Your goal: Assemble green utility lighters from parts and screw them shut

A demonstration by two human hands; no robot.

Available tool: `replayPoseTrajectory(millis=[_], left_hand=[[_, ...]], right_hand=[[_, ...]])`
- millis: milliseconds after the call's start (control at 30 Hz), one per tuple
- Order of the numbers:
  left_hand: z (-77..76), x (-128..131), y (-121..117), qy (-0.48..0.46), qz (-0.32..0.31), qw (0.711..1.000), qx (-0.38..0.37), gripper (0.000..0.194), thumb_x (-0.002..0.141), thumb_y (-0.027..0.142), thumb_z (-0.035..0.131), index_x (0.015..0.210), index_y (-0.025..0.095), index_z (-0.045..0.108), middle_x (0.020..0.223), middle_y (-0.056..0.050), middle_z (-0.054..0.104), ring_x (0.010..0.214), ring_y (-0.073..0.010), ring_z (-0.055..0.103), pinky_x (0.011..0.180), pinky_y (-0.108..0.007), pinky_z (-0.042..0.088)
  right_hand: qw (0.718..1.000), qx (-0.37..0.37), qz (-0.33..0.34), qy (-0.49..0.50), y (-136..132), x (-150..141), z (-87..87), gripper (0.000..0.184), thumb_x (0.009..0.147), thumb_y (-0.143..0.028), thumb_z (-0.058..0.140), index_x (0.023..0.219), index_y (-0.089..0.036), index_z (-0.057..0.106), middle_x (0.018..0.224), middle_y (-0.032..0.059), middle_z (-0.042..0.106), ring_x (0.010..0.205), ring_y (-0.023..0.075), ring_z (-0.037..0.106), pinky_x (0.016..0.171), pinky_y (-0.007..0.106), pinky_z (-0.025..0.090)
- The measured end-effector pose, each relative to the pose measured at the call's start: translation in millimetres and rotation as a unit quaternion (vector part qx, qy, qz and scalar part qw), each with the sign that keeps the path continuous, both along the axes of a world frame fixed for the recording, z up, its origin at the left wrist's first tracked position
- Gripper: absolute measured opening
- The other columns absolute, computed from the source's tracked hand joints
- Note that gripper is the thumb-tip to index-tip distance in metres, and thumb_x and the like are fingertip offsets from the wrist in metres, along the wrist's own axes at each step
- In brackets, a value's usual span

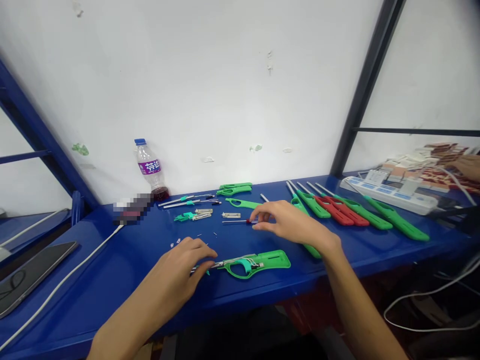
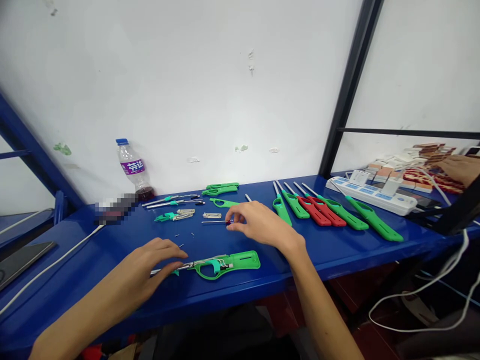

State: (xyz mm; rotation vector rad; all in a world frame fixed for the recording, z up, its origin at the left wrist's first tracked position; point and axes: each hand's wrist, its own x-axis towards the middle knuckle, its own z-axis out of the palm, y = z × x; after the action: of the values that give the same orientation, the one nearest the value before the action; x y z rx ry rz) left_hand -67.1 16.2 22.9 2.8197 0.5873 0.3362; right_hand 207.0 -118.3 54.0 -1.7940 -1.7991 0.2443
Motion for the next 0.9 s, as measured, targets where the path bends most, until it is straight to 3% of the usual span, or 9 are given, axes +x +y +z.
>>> replayPoseTrajectory(millis=[167,267,367,500,900], left_hand=[[2.8,6,-8,0.039,-0.014,0.999,-0.032,0.021,0.102,0.023,0.056,0.108,0.027,0.076,0.112,-0.002,0.073,0.106,-0.0239,0.066,0.094,-0.038,0.048],[3.1,8,-8,0.045,-0.007,0.998,-0.033,0.021,0.1,0.019,0.057,0.105,0.024,0.077,0.108,-0.003,0.074,0.102,-0.0232,0.068,0.091,-0.036,0.048],[1.6,9,-6,0.042,-0.007,0.998,-0.053,0.023,0.101,0.018,0.055,0.101,0.023,0.078,0.105,-0.002,0.074,0.097,-0.0216,0.069,0.086,-0.033,0.047],[-1.9,10,-3,0.029,-0.017,0.997,-0.065,0.026,0.101,0.018,0.053,0.097,0.023,0.078,0.101,-0.002,0.073,0.094,-0.0206,0.068,0.083,-0.032,0.046],[-6.3,12,-5,0.017,-0.042,0.997,-0.056,0.035,0.101,0.016,0.042,0.092,0.022,0.075,0.093,-0.004,0.067,0.083,-0.02,0.064,0.075,-0.031,0.043]], right_hand=[[0.994,-0.063,0.08,0.046,-10,-11,4.0,0.036,0.085,-0.051,0.082,0.112,-0.027,0.077,0.11,0.0012,0.076,0.103,0.0218,0.067,0.083,0.029,0.051],[0.985,-0.141,0.098,0.028,-10,-16,2.4,0.044,0.08,-0.047,0.087,0.117,-0.027,0.074,0.109,0.0015,0.073,0.1,0.0219,0.067,0.077,0.028,0.05],[0.975,-0.207,0.086,0.008,-6,-19,-1.7,0.038,0.079,-0.039,0.089,0.112,-0.026,0.076,0.099,0.0011,0.072,0.093,0.0213,0.067,0.069,0.026,0.047],[0.973,-0.218,0.074,-0.001,-3,-22,-2.3,0.03,0.078,-0.031,0.091,0.103,-0.025,0.078,0.096,0.0,0.073,0.092,0.0207,0.067,0.067,0.025,0.045],[0.971,-0.235,0.049,0.011,-4,-26,0.4,0.03,0.074,-0.028,0.094,0.1,-0.024,0.078,0.093,-0.002,0.074,0.092,0.0197,0.068,0.067,0.024,0.046]])
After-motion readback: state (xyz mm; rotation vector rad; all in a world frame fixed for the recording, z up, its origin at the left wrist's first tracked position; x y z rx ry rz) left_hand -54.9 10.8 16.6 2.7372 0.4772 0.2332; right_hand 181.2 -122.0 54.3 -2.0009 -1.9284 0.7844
